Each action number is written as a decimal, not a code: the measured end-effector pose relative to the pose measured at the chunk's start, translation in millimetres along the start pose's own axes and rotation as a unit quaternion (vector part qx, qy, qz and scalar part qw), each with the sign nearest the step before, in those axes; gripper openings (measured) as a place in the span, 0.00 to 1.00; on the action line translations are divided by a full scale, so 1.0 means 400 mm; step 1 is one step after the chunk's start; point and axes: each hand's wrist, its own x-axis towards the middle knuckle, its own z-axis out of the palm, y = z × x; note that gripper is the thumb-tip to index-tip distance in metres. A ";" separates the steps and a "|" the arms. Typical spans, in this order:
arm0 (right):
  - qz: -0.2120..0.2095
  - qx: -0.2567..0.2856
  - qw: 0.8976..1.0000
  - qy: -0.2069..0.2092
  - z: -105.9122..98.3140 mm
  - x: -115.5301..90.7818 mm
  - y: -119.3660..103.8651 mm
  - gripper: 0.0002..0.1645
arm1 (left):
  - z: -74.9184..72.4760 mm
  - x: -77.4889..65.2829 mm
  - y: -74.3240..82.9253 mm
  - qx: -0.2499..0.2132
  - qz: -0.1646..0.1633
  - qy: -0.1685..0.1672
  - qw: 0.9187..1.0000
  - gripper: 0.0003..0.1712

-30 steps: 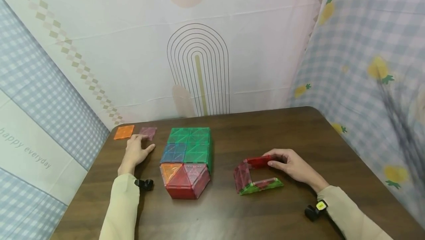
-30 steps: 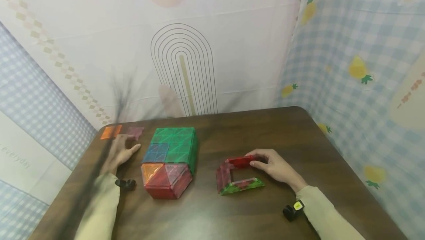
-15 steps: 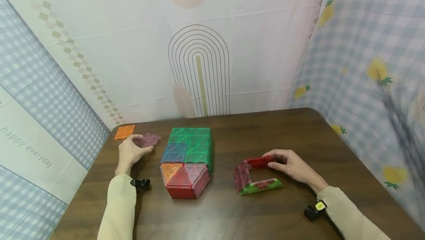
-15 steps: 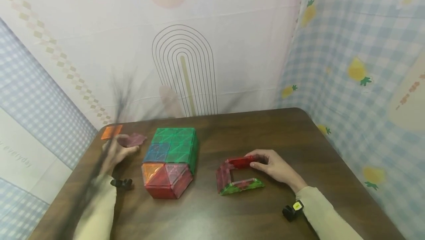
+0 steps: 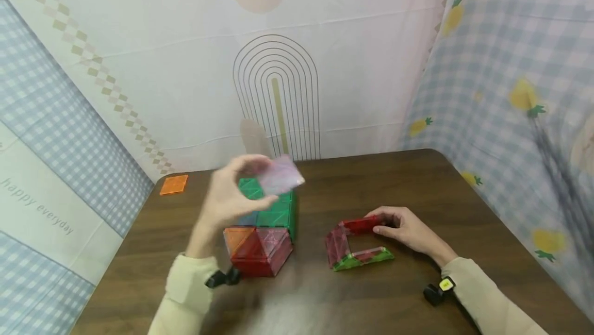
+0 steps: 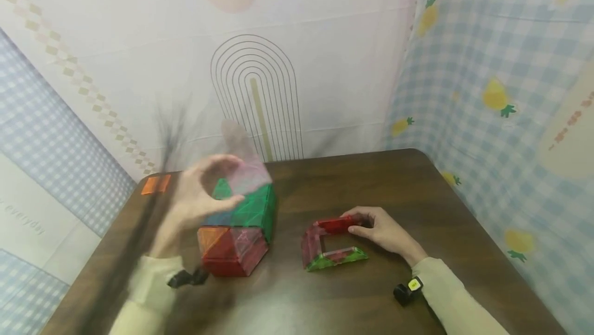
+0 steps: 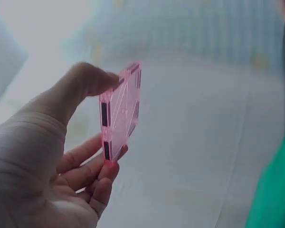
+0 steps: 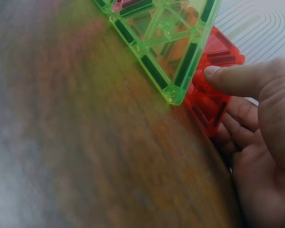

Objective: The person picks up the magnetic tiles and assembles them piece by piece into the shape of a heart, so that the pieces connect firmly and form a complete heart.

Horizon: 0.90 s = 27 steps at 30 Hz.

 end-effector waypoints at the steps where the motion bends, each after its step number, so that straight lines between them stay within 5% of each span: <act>1: -0.002 -0.001 1.000 0.001 -0.001 0.000 0.001 0.18 | 0.040 0.001 0.030 -0.003 0.011 -0.019 1.000 0.44; 6: -0.014 -0.005 1.000 0.004 -0.005 0.001 0.009 0.17 | 0.230 -0.013 0.111 -0.002 0.017 -0.099 0.995 0.43; 12: -0.028 0.011 0.999 -0.011 -0.005 0.001 0.020 0.18 | 0.381 -0.045 0.102 0.004 -0.009 -0.157 0.988 0.39; 19: -0.041 0.014 0.999 -0.021 -0.007 0.003 0.016 0.19 | 0.437 -0.070 0.077 0.027 -0.020 -0.197 0.980 0.38; 27: -0.035 0.014 0.999 -0.020 -0.011 0.000 0.016 0.19 | 0.417 -0.061 0.088 0.049 -0.023 -0.221 0.974 0.48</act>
